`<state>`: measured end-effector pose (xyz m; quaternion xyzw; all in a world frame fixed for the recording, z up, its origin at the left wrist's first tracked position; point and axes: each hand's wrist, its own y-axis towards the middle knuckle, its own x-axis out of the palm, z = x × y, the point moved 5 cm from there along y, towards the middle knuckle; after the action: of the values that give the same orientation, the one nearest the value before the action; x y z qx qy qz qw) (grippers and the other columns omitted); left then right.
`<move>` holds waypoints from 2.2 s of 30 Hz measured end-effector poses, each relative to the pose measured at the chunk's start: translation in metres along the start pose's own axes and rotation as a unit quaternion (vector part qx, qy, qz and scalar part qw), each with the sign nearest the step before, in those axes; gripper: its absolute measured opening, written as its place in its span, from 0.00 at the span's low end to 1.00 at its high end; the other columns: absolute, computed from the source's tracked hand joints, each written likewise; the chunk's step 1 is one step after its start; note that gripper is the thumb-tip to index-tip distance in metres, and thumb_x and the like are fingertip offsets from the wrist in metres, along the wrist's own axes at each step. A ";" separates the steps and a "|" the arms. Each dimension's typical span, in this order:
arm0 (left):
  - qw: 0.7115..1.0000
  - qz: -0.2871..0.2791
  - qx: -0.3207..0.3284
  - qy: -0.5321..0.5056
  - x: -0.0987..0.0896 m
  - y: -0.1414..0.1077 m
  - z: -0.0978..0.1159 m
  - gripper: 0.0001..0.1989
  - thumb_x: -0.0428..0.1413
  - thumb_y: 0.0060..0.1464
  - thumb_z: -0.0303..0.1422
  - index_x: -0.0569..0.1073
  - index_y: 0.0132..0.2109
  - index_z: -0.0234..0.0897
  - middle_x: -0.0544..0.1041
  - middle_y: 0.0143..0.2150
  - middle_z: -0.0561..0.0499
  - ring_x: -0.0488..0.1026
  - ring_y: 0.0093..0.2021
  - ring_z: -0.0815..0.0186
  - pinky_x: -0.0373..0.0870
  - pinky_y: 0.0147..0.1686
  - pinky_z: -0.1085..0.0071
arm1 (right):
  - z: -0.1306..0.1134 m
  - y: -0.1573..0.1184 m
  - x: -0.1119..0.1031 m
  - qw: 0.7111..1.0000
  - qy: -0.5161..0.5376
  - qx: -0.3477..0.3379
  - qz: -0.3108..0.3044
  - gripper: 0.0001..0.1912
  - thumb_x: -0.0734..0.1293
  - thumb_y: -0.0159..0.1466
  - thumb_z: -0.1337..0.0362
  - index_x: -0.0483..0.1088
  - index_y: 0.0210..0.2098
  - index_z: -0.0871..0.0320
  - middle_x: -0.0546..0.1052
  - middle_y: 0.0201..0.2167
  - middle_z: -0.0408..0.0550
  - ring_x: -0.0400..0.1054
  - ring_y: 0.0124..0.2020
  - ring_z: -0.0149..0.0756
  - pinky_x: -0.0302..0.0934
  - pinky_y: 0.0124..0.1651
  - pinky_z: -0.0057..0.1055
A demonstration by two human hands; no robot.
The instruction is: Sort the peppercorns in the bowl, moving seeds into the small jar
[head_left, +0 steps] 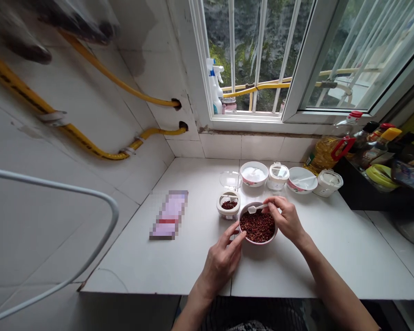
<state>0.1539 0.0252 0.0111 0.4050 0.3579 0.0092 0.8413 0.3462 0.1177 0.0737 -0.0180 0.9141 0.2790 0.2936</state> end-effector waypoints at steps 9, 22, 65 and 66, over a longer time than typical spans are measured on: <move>1.000 0.005 0.007 0.007 0.000 0.000 0.000 0.21 0.51 0.63 0.19 0.68 0.61 0.36 0.70 0.62 0.34 0.78 0.52 0.62 0.80 0.46 0.70 | 0.001 -0.002 0.022 0.996 -0.014 -0.017 -0.092 0.12 0.59 0.67 0.71 0.71 0.33 0.54 0.80 0.23 0.40 0.73 0.27 0.37 0.60 0.56 0.45; 1.000 0.006 -0.001 0.002 0.000 0.000 0.000 0.22 0.50 0.64 0.20 0.68 0.61 0.38 0.70 0.62 0.36 0.78 0.53 0.61 0.81 0.46 0.70 | 0.008 -0.001 0.011 0.998 0.028 0.039 -0.038 0.10 0.61 0.65 0.68 0.73 0.31 0.51 0.80 0.21 0.41 0.75 0.33 0.42 0.62 0.55 0.45; 1.000 0.004 0.002 -0.003 0.000 0.001 0.000 0.22 0.50 0.64 0.20 0.67 0.62 0.38 0.70 0.62 0.35 0.79 0.51 0.63 0.81 0.45 0.70 | 0.002 -0.001 0.020 0.955 0.257 0.148 0.003 0.14 0.63 0.69 0.52 0.72 0.41 0.55 0.83 0.32 0.48 0.79 0.35 0.41 0.73 0.42 0.38; 1.000 0.004 0.002 -0.002 0.000 0.001 0.000 0.22 0.50 0.64 0.20 0.67 0.62 0.38 0.71 0.62 0.35 0.79 0.51 0.63 0.81 0.45 0.70 | -0.003 -0.001 0.022 0.963 0.239 0.123 -0.003 0.12 0.62 0.70 0.54 0.72 0.43 0.54 0.83 0.34 0.49 0.79 0.37 0.41 0.73 0.43 0.37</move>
<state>0.1542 0.0256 0.0118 0.4083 0.3546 0.0112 0.8411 0.3264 0.1180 0.0628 -0.0503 0.9850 0.1508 0.0675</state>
